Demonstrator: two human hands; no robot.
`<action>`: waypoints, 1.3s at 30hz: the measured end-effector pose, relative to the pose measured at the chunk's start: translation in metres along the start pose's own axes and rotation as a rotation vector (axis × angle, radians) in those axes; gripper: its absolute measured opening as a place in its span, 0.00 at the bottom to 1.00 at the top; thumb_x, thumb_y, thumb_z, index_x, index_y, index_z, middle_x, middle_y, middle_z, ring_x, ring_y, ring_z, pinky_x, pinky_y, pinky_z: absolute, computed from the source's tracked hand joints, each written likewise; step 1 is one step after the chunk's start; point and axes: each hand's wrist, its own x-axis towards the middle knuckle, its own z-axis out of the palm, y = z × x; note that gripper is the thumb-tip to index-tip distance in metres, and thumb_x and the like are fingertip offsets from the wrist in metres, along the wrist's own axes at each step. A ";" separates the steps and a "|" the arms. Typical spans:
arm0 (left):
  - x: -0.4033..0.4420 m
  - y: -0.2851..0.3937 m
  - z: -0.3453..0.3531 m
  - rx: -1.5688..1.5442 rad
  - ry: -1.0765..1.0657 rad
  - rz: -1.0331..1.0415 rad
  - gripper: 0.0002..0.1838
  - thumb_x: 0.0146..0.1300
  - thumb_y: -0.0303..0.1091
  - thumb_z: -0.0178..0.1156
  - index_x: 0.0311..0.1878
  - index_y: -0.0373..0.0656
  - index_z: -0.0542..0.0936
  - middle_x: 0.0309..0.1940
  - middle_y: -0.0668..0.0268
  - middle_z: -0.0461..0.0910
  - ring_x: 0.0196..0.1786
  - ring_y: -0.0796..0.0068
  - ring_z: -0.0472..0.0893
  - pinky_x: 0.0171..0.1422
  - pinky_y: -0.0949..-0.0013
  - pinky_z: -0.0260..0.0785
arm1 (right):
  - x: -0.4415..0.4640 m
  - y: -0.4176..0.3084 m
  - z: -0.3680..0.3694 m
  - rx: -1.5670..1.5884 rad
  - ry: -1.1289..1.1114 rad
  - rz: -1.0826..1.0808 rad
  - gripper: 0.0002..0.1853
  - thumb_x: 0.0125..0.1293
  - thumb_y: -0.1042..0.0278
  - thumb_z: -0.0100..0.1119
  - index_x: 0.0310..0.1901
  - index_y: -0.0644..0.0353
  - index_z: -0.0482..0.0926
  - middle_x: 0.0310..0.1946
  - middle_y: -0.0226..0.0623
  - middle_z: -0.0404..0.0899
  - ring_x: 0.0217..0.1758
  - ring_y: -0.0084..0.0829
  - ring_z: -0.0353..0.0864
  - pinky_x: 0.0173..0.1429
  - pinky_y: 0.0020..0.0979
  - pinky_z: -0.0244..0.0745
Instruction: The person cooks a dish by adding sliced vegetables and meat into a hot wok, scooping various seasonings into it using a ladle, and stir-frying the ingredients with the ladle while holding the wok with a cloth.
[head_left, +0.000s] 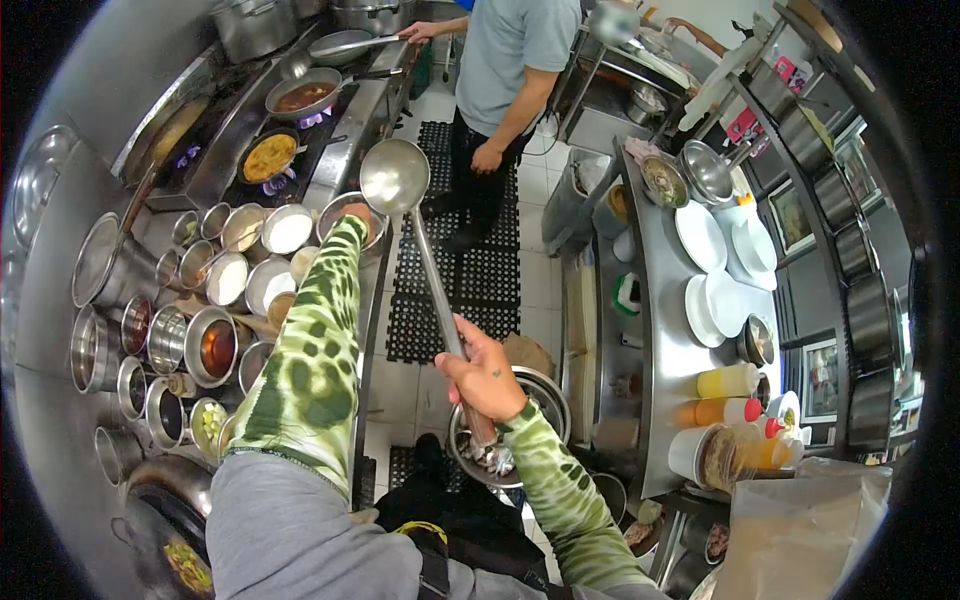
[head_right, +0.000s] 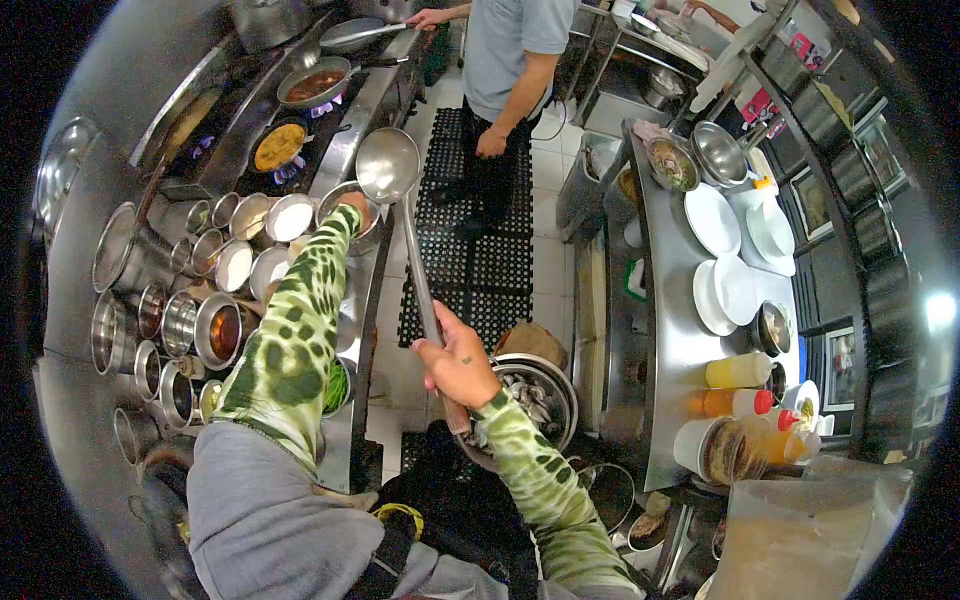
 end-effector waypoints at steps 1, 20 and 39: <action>0.000 0.000 -0.001 -0.006 0.001 0.005 0.12 0.48 0.32 0.71 0.37 0.39 0.86 0.35 0.59 0.83 0.37 0.67 0.82 0.41 0.63 0.75 | 0.000 0.001 0.001 -0.003 0.007 0.005 0.32 0.64 0.77 0.55 0.70 0.67 0.59 0.27 0.28 0.73 0.15 0.17 0.68 0.18 0.21 0.65; -0.106 -0.006 -0.142 -0.397 0.174 0.172 0.06 0.48 0.28 0.71 0.31 0.39 0.86 0.23 0.63 0.84 0.24 0.74 0.82 0.29 0.67 0.76 | -0.040 -0.013 0.021 0.052 -0.104 0.038 0.33 0.64 0.78 0.56 0.71 0.63 0.58 0.27 0.30 0.74 0.15 0.18 0.70 0.17 0.22 0.66; -0.661 -0.240 0.012 0.139 0.700 -0.505 0.06 0.47 0.34 0.64 0.29 0.48 0.86 0.29 0.57 0.84 0.34 0.53 0.83 0.42 0.56 0.76 | -0.244 -0.002 0.172 0.228 -0.962 0.431 0.21 0.68 0.73 0.52 0.62 0.62 0.67 0.27 0.35 0.73 0.15 0.20 0.69 0.14 0.24 0.68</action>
